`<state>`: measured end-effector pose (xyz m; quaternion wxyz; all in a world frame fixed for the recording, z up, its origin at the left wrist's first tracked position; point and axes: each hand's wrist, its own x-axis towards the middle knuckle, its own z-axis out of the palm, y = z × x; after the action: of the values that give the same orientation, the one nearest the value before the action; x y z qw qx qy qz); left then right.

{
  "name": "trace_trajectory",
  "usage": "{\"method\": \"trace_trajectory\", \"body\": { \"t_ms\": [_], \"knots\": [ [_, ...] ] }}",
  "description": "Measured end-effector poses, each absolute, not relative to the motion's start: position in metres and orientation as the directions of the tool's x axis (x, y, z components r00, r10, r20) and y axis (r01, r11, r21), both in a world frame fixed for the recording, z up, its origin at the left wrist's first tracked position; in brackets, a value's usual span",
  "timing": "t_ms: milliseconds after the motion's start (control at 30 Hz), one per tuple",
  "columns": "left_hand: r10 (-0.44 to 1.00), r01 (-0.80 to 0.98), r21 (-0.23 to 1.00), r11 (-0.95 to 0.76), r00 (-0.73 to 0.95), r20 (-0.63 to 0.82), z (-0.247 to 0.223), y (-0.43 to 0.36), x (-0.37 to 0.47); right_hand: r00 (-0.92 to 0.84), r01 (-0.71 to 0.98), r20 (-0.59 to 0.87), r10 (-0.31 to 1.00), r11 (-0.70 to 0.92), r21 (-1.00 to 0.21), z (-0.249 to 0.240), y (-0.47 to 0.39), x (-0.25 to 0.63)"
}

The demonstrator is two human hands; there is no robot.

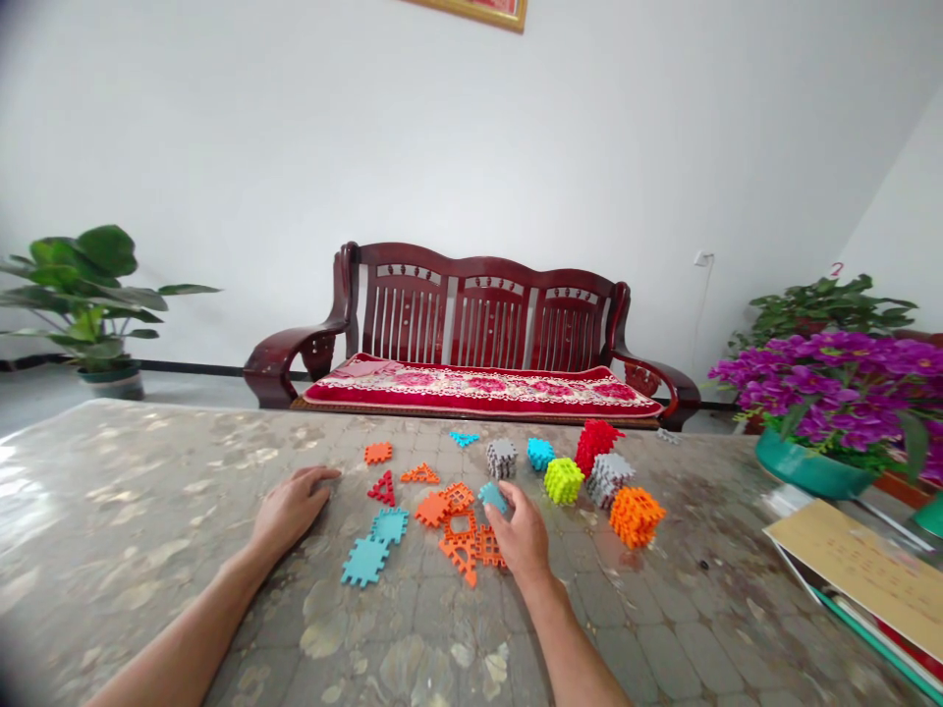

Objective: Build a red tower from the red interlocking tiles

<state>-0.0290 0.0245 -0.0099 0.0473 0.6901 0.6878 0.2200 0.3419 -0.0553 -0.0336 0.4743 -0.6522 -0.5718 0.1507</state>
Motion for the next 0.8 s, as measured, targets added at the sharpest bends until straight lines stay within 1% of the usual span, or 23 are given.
{"method": "trace_trajectory", "body": {
  "t_ms": [233,300,400,500,567,667,733,800],
  "knots": [
    [0.979,0.929,0.367,-0.041,-0.036,0.202,-0.006,0.023,-0.028,0.300,0.557,0.362,0.882,0.146,-0.817,-0.032,-0.053,0.344],
    [0.980,0.926,0.375,-0.038,-0.039,0.195,-0.006,0.023,-0.027,0.311,0.617,0.381,0.871,0.119,-0.778,-0.031,-0.054,0.346],
    [0.977,0.927,0.372,-0.044,-0.037,0.209,-0.007,0.023,-0.027,0.310,0.728,0.399,0.863,0.054,-0.683,-0.029,-0.057,0.349],
    [0.973,0.929,0.366,-0.053,-0.034,0.227,-0.009,0.024,-0.027,0.301,0.779,0.405,0.863,0.022,-0.627,-0.027,-0.058,0.349],
    [0.972,0.928,0.368,-0.055,-0.034,0.231,-0.010,0.024,-0.028,0.298,0.789,0.424,0.855,0.029,-0.614,-0.024,-0.059,0.348],
    [0.973,0.928,0.371,-0.046,-0.042,0.227,-0.010,0.024,-0.027,0.244,0.772,0.447,0.861,0.106,-0.626,-0.016,-0.062,0.342],
    [0.974,0.929,0.368,-0.041,-0.045,0.224,-0.009,0.024,-0.027,0.146,0.763,0.468,0.871,0.202,-0.614,-0.008,-0.067,0.335],
    [0.974,0.930,0.366,-0.044,-0.041,0.222,-0.008,0.023,-0.027,0.016,0.761,0.493,0.870,0.309,-0.571,0.001,-0.074,0.324]
  ]
}}
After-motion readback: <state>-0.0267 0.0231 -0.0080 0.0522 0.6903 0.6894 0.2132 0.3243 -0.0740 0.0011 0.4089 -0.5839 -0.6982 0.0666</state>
